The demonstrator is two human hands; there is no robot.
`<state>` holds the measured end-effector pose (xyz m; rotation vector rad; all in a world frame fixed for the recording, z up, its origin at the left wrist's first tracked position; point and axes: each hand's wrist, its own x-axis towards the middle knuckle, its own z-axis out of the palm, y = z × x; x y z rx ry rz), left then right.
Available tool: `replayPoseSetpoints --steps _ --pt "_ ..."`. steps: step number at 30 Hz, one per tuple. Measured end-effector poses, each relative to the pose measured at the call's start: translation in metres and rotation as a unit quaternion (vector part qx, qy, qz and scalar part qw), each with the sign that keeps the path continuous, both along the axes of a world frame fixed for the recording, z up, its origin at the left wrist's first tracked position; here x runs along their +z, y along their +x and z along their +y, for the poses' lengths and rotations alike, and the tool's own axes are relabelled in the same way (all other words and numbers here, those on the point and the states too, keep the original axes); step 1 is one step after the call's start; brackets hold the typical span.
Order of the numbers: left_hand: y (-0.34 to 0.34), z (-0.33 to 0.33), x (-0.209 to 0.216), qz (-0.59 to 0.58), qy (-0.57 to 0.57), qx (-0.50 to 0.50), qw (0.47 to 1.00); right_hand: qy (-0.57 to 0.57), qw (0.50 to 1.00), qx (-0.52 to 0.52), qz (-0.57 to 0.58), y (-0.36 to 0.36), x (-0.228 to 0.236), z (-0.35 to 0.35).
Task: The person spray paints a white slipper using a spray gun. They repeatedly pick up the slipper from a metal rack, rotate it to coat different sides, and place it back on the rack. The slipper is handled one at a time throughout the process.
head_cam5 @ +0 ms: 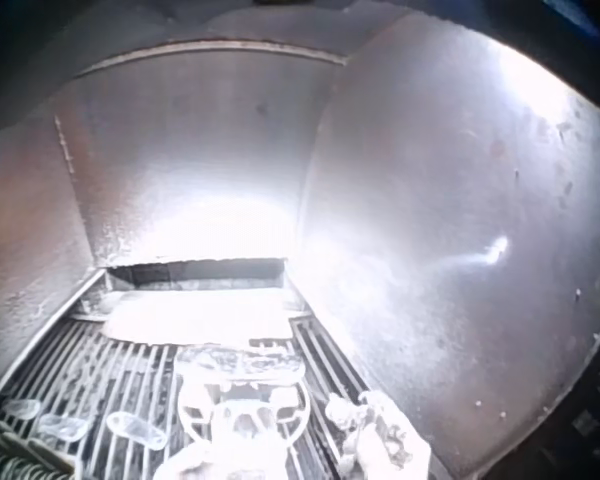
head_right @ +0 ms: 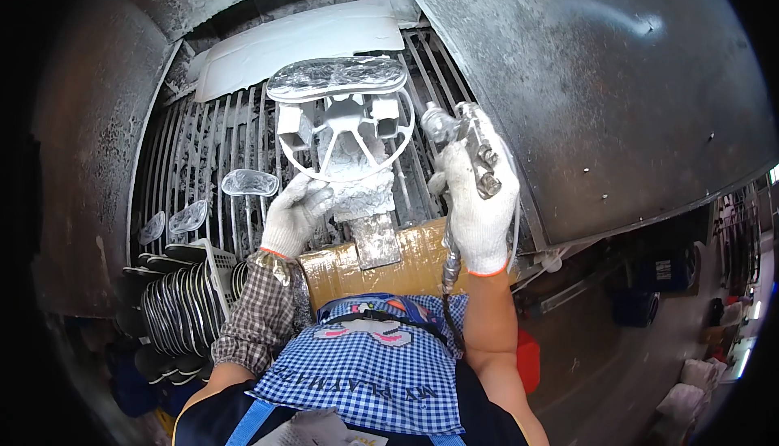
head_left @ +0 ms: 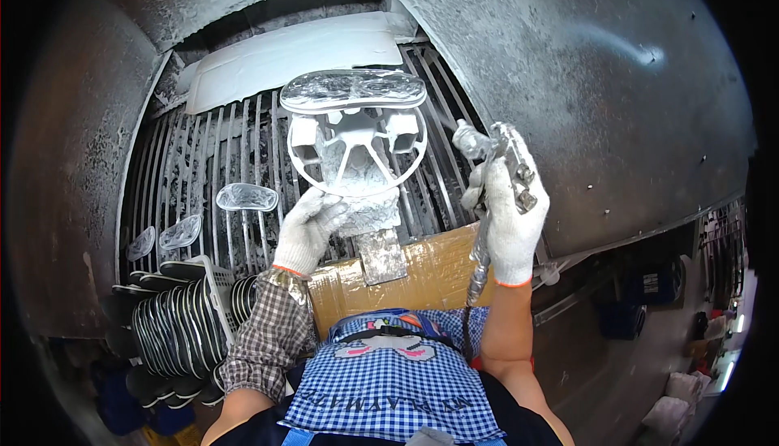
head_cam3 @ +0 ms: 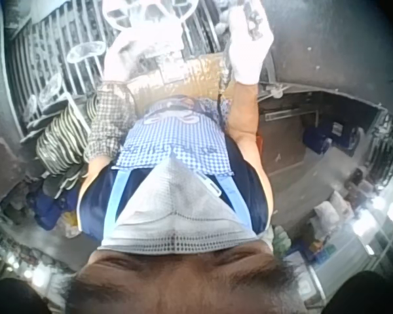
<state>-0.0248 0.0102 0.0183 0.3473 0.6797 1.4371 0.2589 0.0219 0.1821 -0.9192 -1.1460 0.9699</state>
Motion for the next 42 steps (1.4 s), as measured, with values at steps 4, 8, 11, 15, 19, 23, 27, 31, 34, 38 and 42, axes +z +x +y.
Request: replayPoseSetpoints --steps 4,8,11,15,19,23,27,31,34,38,42 --pt "-0.015 0.001 -0.007 0.028 0.008 0.032 0.999 -0.025 0.999 0.004 0.028 0.003 0.007 -0.012" --pt "-0.006 0.001 -0.008 0.032 0.007 0.041 0.999 -0.045 0.998 0.022 0.027 0.011 0.007 -0.023" --pt "0.012 0.001 -0.015 -0.007 0.012 0.0 1.0 -0.029 0.998 0.044 -0.027 0.015 0.0 -0.03" --pt "0.037 0.002 -0.015 -0.033 -0.002 -0.029 0.999 -0.024 1.0 0.017 -0.001 0.013 0.003 -0.035" --pt "0.047 0.002 -0.005 -0.045 0.01 -0.023 0.999 -0.042 0.996 0.076 -0.003 0.014 0.006 -0.041" --pt "0.037 0.001 0.004 -0.04 -0.001 -0.015 0.999 -0.024 0.999 0.037 0.013 0.014 0.003 -0.038" --pt "0.021 0.001 0.002 -0.031 0.019 -0.014 0.999 -0.026 0.995 0.073 -0.058 0.022 0.001 -0.038" --pt "0.004 0.002 -0.003 -0.022 0.036 0.003 0.999 -0.051 0.997 0.052 0.009 0.013 0.002 -0.037" --pt "-0.006 0.005 -0.008 -0.026 0.034 0.018 0.999 -0.046 0.996 0.07 0.005 0.016 0.001 -0.036" --pt "-0.021 0.008 -0.011 -0.022 0.043 0.033 0.998 -0.038 0.992 0.119 -0.032 0.012 -0.001 -0.035" --pt "-0.021 0.011 0.013 -0.027 0.018 0.058 0.998 -0.061 0.99 0.128 0.025 0.005 -0.004 -0.031"
